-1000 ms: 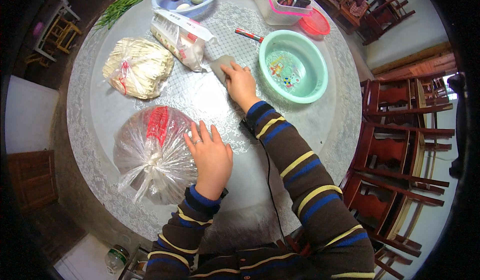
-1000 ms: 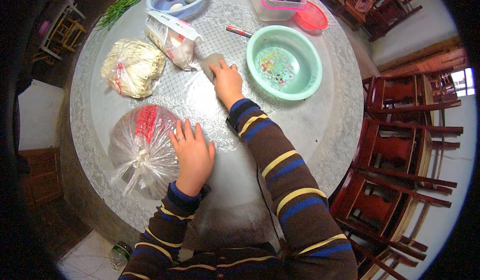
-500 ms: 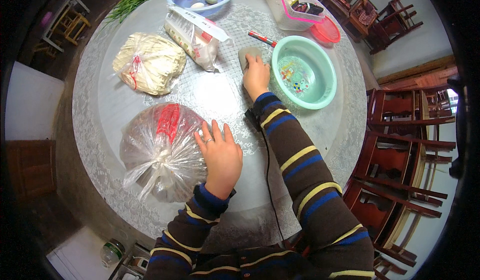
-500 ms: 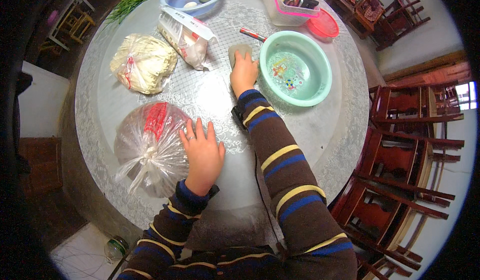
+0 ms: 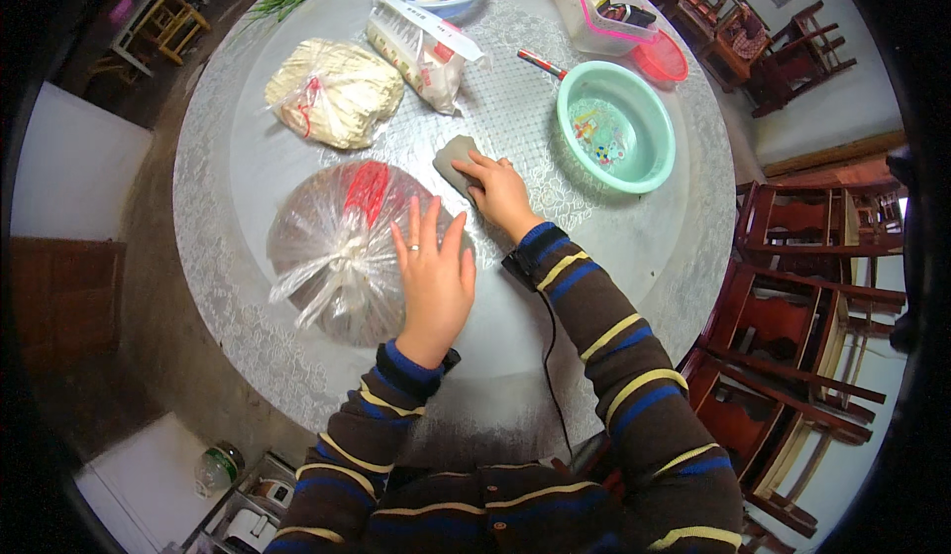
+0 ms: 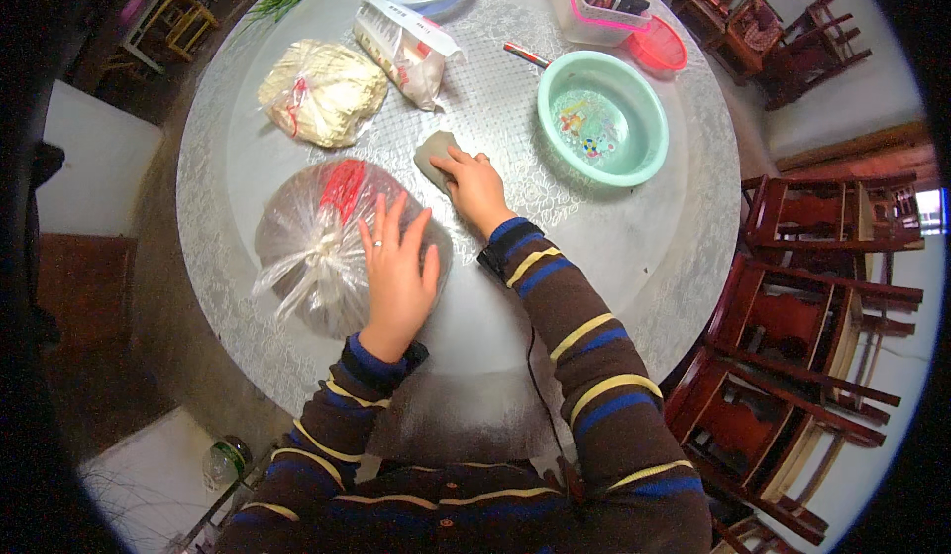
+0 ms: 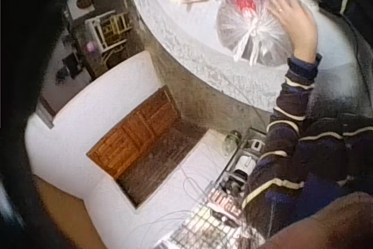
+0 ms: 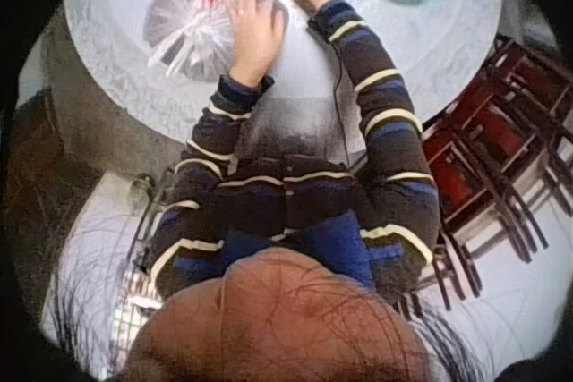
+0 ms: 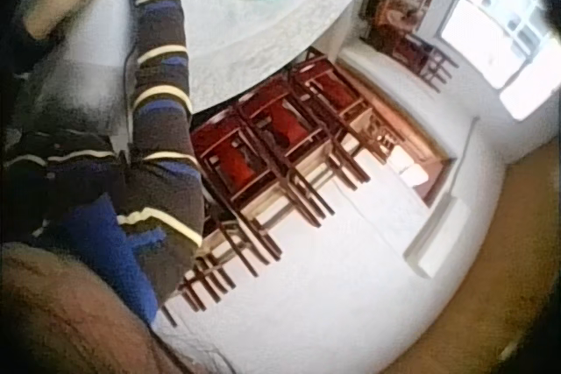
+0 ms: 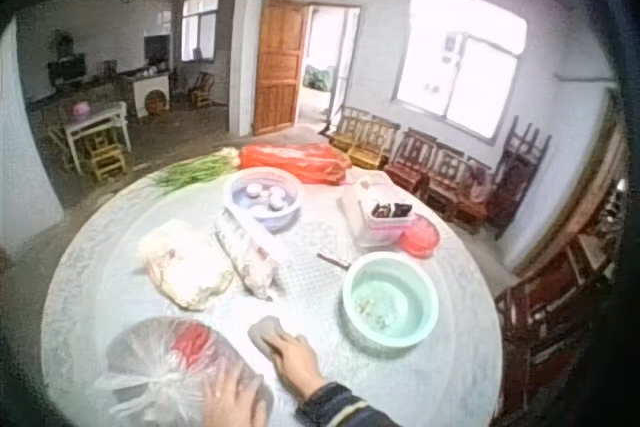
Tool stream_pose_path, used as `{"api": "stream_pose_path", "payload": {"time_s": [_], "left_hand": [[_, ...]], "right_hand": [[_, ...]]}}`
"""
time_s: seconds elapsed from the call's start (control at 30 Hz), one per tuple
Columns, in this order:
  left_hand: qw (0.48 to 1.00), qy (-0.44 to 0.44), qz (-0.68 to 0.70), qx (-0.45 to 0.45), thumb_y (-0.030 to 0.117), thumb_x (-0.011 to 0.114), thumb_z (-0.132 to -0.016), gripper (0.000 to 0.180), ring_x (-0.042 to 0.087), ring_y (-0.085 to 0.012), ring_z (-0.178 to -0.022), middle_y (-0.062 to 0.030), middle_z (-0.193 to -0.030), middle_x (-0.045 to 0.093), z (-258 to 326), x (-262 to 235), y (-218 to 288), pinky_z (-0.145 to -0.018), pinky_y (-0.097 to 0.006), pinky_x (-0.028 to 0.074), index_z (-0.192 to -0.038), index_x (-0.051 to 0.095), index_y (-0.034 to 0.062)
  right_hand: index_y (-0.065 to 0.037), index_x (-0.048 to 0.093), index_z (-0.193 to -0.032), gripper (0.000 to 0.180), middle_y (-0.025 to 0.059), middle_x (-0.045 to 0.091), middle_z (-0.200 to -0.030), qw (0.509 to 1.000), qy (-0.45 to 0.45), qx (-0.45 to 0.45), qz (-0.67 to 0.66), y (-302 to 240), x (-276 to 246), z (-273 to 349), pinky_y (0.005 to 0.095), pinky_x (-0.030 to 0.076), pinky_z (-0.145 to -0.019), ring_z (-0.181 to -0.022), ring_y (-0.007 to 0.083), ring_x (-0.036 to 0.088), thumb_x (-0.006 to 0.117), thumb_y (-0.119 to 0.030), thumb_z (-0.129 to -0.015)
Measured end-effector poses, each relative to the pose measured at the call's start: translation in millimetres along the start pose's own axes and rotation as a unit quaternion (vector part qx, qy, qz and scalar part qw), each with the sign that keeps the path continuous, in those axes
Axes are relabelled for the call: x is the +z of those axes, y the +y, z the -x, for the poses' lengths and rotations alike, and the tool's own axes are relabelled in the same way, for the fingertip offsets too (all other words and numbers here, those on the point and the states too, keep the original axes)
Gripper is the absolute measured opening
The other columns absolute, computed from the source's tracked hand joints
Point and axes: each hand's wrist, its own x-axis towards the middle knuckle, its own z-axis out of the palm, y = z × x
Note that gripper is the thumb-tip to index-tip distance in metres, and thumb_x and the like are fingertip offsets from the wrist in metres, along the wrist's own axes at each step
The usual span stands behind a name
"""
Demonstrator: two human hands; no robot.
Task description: The person attaches a green microfiber mop head to a white plastic base, then walks to a round dining table and wipes its surface with a small cloth. They move several items on the table, including a plastic bag and bowls, and finally open a red plastic bag to remove a stalk of sugarcane, which they break in half.
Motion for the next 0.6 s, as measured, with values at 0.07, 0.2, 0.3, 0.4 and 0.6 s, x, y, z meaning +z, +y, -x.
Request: {"api": "stream_pose_path", "payload": {"time_s": [0.07, 0.2, 0.3, 0.4, 0.6], "left_hand": [[1.0, 0.019, -0.009, 0.004, 0.011, 0.064, -0.087, 0.046, 0.022, -0.0452, -0.149, -0.0224, -0.151, 0.039, 12, -19, -4, -0.119, -0.065, 0.011, -0.132, 0.059, 0.0029], [0.994, 0.089, -0.05, -0.048, 0.017, 0.067, -0.088, 0.061, 0.013, -0.0478, -0.15, -0.0219, -0.158, 0.029, 44, -50, -20, -0.118, -0.066, 0.008, -0.145, 0.049, 0.0062], [0.982, 0.133, -0.08, -0.11, 0.027, 0.071, -0.088, 0.083, 0.006, -0.0486, -0.151, -0.023, -0.163, 0.015, 71, -63, -40, -0.118, -0.067, 0.006, -0.156, 0.029, 0.0066], [0.971, 0.151, -0.069, -0.173, 0.035, 0.075, -0.086, 0.099, 0.004, -0.0489, -0.15, -0.0247, -0.163, 0.008, 97, -71, -64, -0.117, -0.066, 0.005, -0.159, 0.015, 0.0044], [0.95, 0.205, 0.078, -0.224, 0.043, 0.079, -0.083, 0.113, 0.004, -0.0481, -0.15, -0.0323, -0.16, 0.006, 126, -65, -116, -0.121, -0.058, 0.011, -0.156, 0.007, -0.0055]], "right_hand": [[-0.026, 0.067, -0.128, 0.053, 0.0126, 0.06, -0.138, 1.0, 0.01, -0.016, 0.007, -8, 2, 22, 0.0491, 0.045, -0.102, -0.102, 0.0418, 0.062, 0.07, -0.005, -0.08], [-0.025, 0.066, -0.129, 0.053, 0.0121, 0.059, -0.139, 1.0, -0.001, 0.009, 0.011, -19, 1, 72, 0.0462, 0.048, -0.098, -0.104, 0.0417, 0.06, 0.069, -0.005, -0.081], [-0.025, 0.065, -0.13, 0.053, 0.0096, 0.057, -0.141, 0.999, 0.018, 0.036, 0.017, -24, -2, 112, 0.0439, 0.051, -0.094, -0.108, 0.0406, 0.058, 0.068, -0.005, -0.081], [-0.025, 0.066, -0.13, 0.053, 0.009, 0.058, -0.14, 0.997, 0.022, 0.066, 0.016, -23, -11, 148, 0.0431, 0.051, -0.095, -0.108, 0.0389, 0.057, 0.068, -0.005, -0.081], [-0.023, 0.065, -0.129, 0.053, 0.0096, 0.056, -0.14, 0.995, 0.011, 0.099, 0.018, -30, -28, 215, 0.0426, 0.049, -0.095, -0.109, 0.0385, 0.056, 0.068, -0.002, -0.081]]}}
